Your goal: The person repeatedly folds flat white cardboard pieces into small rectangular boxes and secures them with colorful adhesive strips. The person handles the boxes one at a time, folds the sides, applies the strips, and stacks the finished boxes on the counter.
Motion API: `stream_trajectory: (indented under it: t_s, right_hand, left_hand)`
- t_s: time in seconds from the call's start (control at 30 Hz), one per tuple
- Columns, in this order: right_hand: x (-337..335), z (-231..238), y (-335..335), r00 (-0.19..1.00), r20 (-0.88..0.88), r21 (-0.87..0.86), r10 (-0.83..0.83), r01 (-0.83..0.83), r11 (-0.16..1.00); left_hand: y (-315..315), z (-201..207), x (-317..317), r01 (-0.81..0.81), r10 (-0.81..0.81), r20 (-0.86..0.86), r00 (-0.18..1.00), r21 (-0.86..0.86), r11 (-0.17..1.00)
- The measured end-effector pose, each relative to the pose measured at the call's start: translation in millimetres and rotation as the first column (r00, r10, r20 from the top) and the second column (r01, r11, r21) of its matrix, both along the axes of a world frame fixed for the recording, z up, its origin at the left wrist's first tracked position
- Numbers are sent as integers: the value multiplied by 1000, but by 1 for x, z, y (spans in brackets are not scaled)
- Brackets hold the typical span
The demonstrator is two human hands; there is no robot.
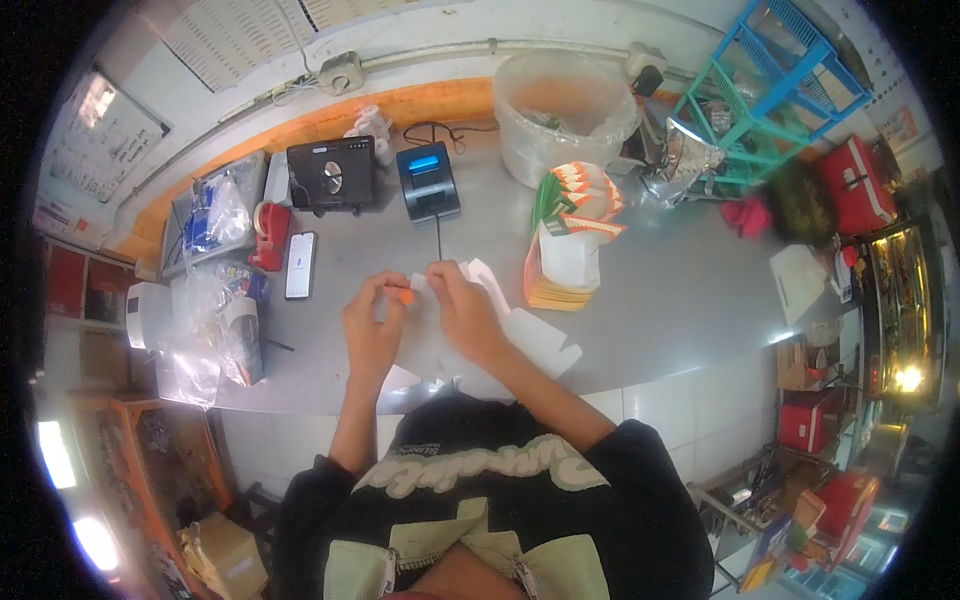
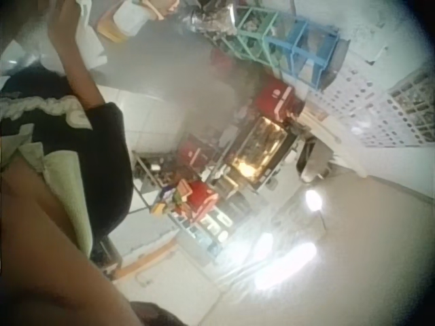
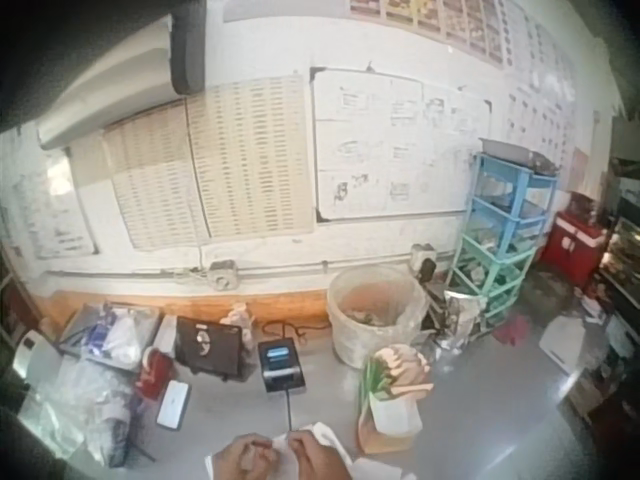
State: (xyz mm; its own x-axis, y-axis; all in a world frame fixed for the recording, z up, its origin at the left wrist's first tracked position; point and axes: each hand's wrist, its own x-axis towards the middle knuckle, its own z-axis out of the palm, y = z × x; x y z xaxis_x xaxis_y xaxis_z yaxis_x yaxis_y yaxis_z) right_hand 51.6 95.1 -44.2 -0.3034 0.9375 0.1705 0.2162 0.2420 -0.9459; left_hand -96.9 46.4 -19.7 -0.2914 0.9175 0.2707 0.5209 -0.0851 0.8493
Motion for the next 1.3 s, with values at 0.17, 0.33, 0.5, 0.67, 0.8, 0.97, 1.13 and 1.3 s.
stream_trajectory:
  t_s: [0.17,0.33,0.5,0.67,0.8,0.97,1.13,1.3]
  right_hand:
    - [12,1,13,998,66,43,16,-19,999]
    - [18,12,22,997,-76,-45,-6,2,999]
    - [27,27,13,993,-84,-115,84,-94,989]
    - [25,40,1,960,-235,-100,149,-177,979]
    - [25,43,-3,940,-312,-137,135,-186,973]
    - [13,45,-15,853,-521,-257,16,-175,950]
    - [13,47,-24,833,-551,-164,42,-158,974]
    - [21,52,-26,851,-520,-90,71,-137,987]
  left_hand:
    - [1,-11,6,65,-65,12,998,38,997]
    - [0,-15,-1,-80,281,-358,890,486,870]
    - [-9,-1,1,69,-19,405,914,-111,991]
    - [-2,16,-1,142,-16,874,486,-60,988]
    - [-8,14,-2,145,-29,777,628,-81,986]
    - [-14,0,18,-5,-21,428,904,59,998]
    - [-14,8,32,-55,-42,410,911,221,974]
    - [-15,16,34,-42,-56,326,944,287,957]
